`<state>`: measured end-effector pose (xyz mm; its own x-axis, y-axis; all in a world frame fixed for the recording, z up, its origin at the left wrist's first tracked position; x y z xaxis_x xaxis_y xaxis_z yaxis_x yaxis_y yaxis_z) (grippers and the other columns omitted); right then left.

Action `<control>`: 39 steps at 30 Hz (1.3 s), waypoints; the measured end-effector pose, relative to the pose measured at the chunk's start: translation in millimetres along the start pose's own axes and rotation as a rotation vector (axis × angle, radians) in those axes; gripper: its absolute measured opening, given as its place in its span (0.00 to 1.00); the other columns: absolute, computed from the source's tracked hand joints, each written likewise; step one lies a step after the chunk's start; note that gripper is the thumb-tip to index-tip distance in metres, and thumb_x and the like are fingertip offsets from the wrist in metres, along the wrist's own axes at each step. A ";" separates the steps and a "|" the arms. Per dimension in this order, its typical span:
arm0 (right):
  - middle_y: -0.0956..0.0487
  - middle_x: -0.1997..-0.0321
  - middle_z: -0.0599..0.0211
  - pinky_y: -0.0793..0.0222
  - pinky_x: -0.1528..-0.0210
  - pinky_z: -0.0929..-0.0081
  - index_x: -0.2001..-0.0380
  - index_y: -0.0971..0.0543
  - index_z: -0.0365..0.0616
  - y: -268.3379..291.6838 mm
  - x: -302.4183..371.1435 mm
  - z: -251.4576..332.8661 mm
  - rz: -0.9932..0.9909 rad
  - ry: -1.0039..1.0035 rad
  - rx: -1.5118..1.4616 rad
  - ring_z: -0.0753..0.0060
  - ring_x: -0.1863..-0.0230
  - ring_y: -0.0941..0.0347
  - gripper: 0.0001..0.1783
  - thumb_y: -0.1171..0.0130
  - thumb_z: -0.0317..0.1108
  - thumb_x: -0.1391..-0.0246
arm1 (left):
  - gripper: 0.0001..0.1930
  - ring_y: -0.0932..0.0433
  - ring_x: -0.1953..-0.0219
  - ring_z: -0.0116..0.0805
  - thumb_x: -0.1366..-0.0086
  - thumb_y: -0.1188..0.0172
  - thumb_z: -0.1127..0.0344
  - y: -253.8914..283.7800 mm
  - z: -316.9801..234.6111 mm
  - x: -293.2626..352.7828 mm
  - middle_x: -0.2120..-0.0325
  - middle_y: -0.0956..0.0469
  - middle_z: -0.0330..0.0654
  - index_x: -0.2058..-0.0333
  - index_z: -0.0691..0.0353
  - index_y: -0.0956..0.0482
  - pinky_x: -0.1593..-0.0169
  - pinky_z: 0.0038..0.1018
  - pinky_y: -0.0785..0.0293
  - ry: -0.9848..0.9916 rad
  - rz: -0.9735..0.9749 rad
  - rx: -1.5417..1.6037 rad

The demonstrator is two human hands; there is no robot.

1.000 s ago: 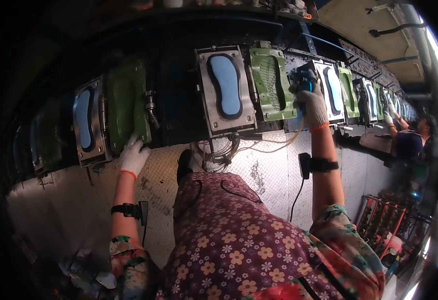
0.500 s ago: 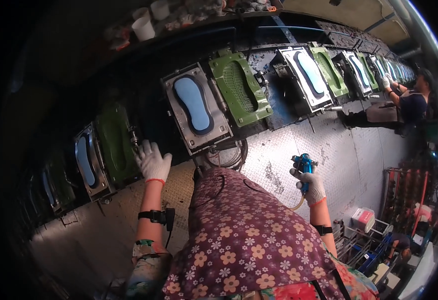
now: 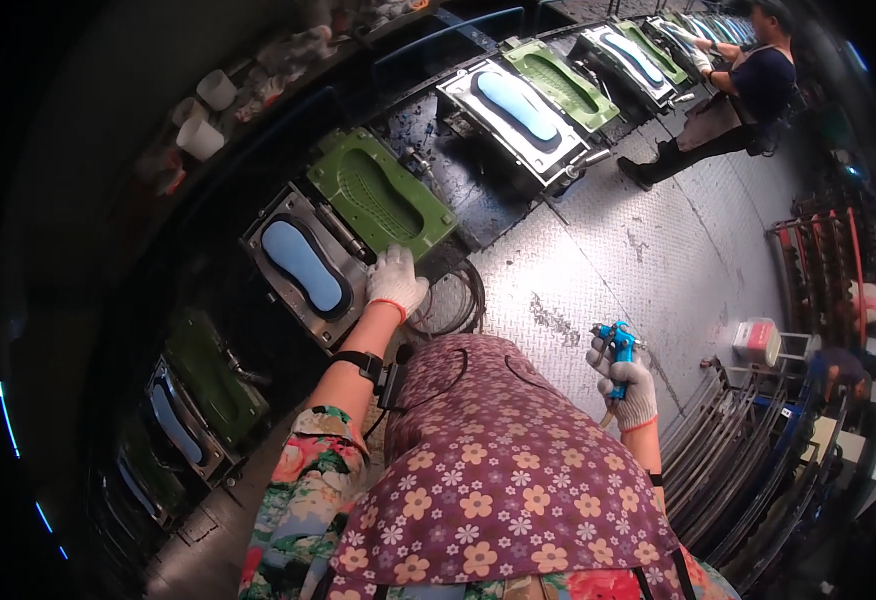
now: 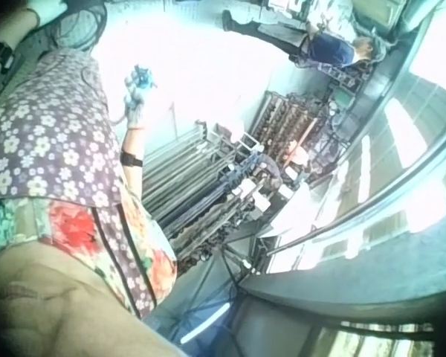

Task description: Apply adhesive or primer to shoe outsoles moving along a production line using a spray gun.

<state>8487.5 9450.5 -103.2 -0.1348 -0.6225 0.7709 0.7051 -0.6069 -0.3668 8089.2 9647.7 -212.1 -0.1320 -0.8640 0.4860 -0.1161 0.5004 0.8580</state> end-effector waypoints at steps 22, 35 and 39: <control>0.21 0.40 0.45 0.12 0.74 0.77 0.31 0.35 0.30 4.2 -66.4 59.9 0.061 -0.063 0.144 0.53 0.45 0.14 0.44 0.47 0.19 0.57 | 0.43 0.44 0.22 0.54 0.39 0.38 0.50 -1.1 -9.8 -2.0 0.24 0.43 0.53 0.29 0.66 0.35 0.25 0.51 0.38 0.126 0.077 0.167; 0.21 0.40 0.44 0.13 0.74 0.77 0.28 0.38 0.34 2.6 -108.2 103.9 0.125 -0.082 0.147 0.52 0.46 0.14 0.48 0.48 0.17 0.59 | 0.43 0.48 0.20 0.54 0.38 0.39 0.50 16.4 -17.4 -5.0 0.22 0.47 0.55 0.27 0.67 0.36 0.22 0.47 0.42 0.200 0.184 0.178; 0.22 0.39 0.43 0.13 0.75 0.77 0.27 0.38 0.33 8.3 -120.6 116.0 0.133 -0.096 0.144 0.53 0.47 0.14 0.49 0.48 0.17 0.60 | 0.43 0.49 0.20 0.55 0.37 0.40 0.49 19.9 -15.5 -5.4 0.21 0.48 0.57 0.27 0.67 0.36 0.21 0.43 0.44 0.200 0.225 0.198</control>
<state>8590.3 9577.9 -138.8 0.0285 -0.6381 0.7694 0.8054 -0.4412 -0.3958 8102.9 9661.4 -195.1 0.0170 -0.7152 0.6987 -0.2975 0.6635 0.6865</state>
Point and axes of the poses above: each hand's wrist, its own x-axis away from the middle knuckle, its own y-axis out of the back of the hand, z = x × y, the point moved 2 cm from there along -x, towards the middle knuckle
